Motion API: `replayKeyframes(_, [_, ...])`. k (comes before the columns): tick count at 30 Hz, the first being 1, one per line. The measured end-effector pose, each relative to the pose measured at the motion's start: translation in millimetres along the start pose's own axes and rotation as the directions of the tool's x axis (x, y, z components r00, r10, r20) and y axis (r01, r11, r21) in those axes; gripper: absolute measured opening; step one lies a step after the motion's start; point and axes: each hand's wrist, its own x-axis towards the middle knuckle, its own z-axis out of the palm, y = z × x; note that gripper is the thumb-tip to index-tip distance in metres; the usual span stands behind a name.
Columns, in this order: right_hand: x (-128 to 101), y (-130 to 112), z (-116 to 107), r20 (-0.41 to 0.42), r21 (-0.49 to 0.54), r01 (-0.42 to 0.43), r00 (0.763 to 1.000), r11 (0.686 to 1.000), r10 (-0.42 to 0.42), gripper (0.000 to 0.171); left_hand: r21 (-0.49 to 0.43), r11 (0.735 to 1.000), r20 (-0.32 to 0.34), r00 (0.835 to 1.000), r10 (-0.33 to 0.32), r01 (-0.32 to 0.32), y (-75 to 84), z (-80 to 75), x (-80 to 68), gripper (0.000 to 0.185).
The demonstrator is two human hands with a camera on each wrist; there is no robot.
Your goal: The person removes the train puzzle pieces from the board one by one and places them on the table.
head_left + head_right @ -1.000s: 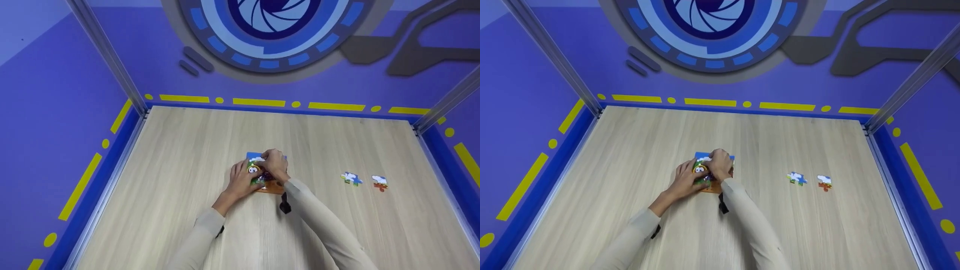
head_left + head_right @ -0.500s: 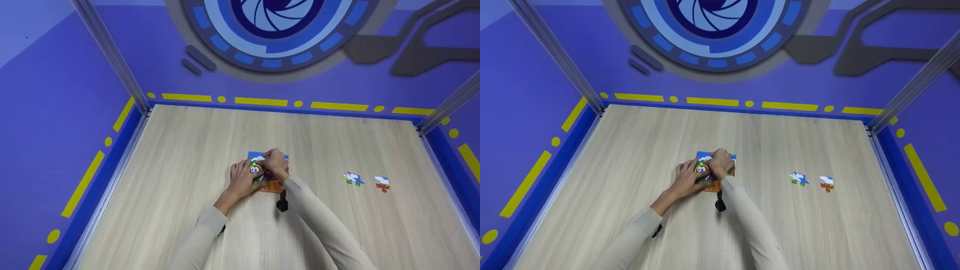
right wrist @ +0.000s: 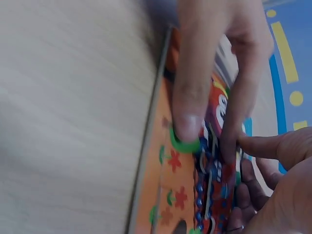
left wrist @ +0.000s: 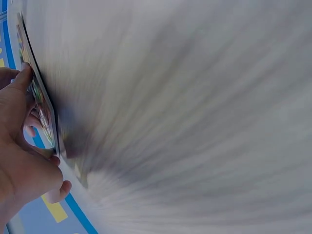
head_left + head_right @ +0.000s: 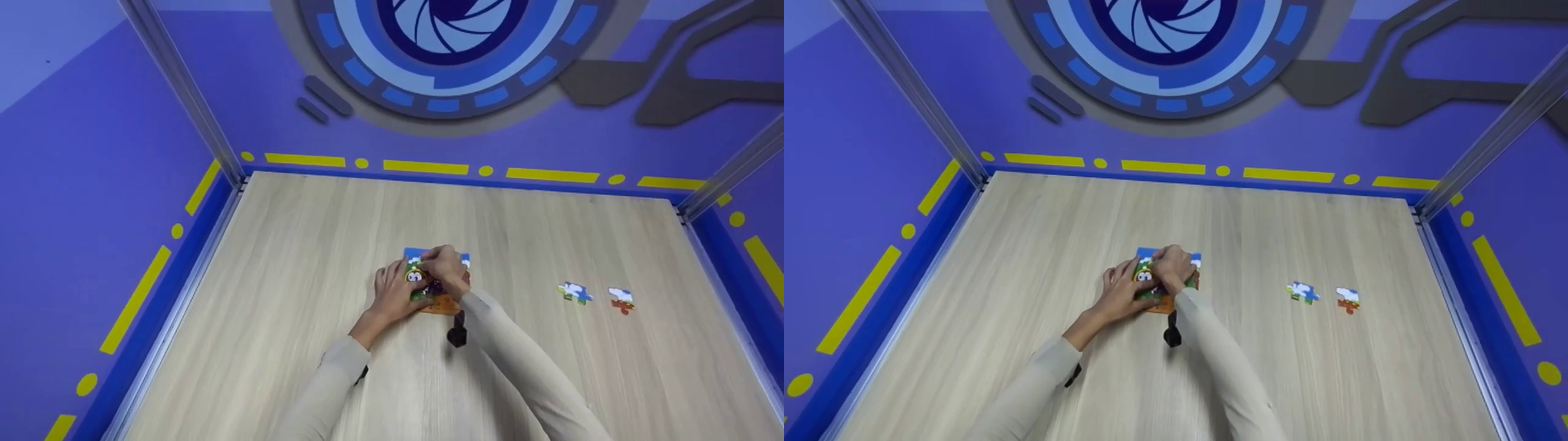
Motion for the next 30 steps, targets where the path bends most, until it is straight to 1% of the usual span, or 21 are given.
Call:
replayKeyframes(2, [-1.1, -0.1, 2.2, -0.028, -0.029, 0.025, 0.999, 0.999, -0.026, 0.025, 0.013, 1.000, -0.006, 1.000, 0.005, -0.005, -0.3, 0.1, 0.5, 0.049])
replayKeyframes(5, [-2.1, -0.4, 3.6, -0.079, -0.045, 0.035, 0.996, 0.998, -0.038, 0.033, 0.018, 1.000, -0.006, 1.000, 0.010, -0.010, -0.4, 0.0, 1.5, 0.049])
replayKeyframes(9, [-3.0, 1.3, 4.6, -0.104, -0.061, 0.050, 0.993, 0.997, -0.056, 0.036, -0.005, 1.000, 0.013, 1.000, -0.004, 0.004, -2.4, 1.3, 0.4, 0.049])
replayKeyframes(13, [-3.3, 3.1, 3.8, -0.124, -0.077, 0.070, 0.989, 0.995, -0.079, 0.038, -0.034, 0.999, 0.025, 1.000, -0.003, 0.004, -3.4, 0.7, -0.5, 0.049])
replayKeyframes(15, [-3.2, 3.0, 1.5, -0.123, -0.052, 0.057, 0.990, 0.997, -0.063, 0.039, -0.045, 0.999, 0.025, 1.000, 0.005, -0.003, -2.8, -0.6, 0.4, 0.050])
replayKeyframes(20, [-4.4, 1.5, -2.4, -0.083, 0.053, -0.040, 0.996, 0.998, 0.044, 0.044, -0.049, 0.999, 0.026, 1.000, 0.007, -0.006, -2.2, -2.7, 1.2, 0.052])
replayKeyframes(22, [-4.1, 1.3, -2.5, -0.071, 0.066, -0.066, 0.995, 0.996, 0.070, 0.046, -0.047, 0.999, 0.029, 1.000, 0.004, -0.003, -2.2, -2.2, 1.3, 0.052])
replayKeyframes(25, [-3.1, 2.2, -1.9, -0.058, 0.068, -0.072, 0.995, 0.995, 0.076, 0.046, -0.039, 0.999, 0.027, 1.000, 0.004, -0.003, -1.9, -1.4, 1.3, 0.052])
replayKeyframes(30, [-1.7, 6.8, -1.1, -0.051, 0.105, -0.057, 0.997, 0.993, 0.063, 0.039, -0.042, 0.999, 0.032, 0.999, 0.004, -0.002, -1.2, -1.1, 0.4, 0.054])
